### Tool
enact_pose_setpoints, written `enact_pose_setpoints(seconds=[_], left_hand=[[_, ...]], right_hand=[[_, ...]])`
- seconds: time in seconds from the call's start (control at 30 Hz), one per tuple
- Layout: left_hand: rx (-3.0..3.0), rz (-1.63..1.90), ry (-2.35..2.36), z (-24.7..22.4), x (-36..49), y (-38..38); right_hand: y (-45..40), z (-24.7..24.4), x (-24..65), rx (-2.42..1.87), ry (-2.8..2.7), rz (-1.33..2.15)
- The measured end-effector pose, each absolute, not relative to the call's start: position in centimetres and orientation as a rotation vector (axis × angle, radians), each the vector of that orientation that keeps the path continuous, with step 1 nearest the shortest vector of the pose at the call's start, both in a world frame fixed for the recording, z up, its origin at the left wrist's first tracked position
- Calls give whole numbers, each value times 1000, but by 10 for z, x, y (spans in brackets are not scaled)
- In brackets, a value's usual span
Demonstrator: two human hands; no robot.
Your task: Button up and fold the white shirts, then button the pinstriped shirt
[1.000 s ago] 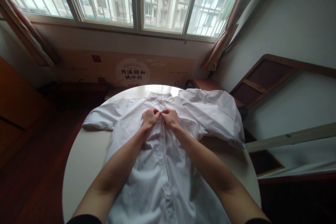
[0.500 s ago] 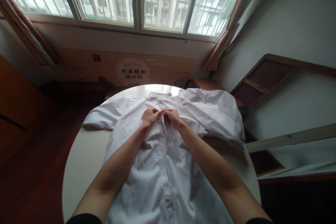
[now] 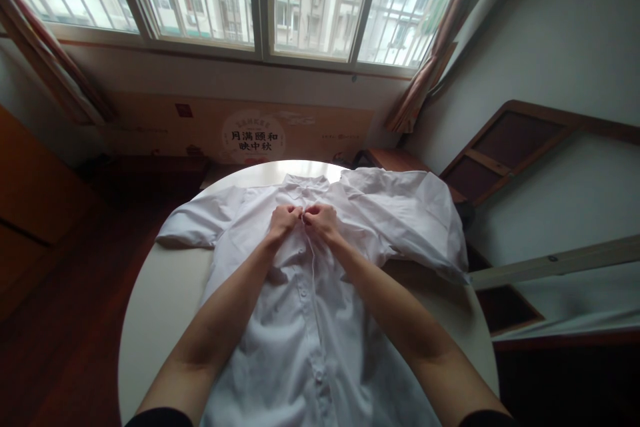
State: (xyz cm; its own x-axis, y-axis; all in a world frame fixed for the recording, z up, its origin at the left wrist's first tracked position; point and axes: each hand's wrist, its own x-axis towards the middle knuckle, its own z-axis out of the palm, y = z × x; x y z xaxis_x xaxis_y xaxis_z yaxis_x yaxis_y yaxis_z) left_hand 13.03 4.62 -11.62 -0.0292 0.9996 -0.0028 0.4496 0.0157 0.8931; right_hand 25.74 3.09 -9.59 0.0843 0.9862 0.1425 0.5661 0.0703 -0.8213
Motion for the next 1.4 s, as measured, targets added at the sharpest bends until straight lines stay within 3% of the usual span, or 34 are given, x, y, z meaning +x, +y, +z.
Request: enact_pose_setpoints(seconds=[0.23, 0.6, 0.83, 1.07, 1.23, 1.4], left_hand=[[1596, 1031, 1600, -122, 133, 47], [1654, 1118, 1543, -123, 137, 49], [1579, 1227, 1430, -132, 136, 53], [1606, 1249, 1295, -129, 137, 51], [1676, 1267, 1237, -131, 135, 55], [1624, 1305, 1184, -137, 132, 63]], right_hand=[[20, -104, 245, -1675, -1717, 287], [21, -115, 245, -1577, -1756, 136], [30, -114, 250, -1510, -1503, 517], [45, -105, 261, -1307, -1259, 1242], [47, -97, 260, -1352, -1131, 1477], [50, -96, 261, -1410, -1136, 1486]])
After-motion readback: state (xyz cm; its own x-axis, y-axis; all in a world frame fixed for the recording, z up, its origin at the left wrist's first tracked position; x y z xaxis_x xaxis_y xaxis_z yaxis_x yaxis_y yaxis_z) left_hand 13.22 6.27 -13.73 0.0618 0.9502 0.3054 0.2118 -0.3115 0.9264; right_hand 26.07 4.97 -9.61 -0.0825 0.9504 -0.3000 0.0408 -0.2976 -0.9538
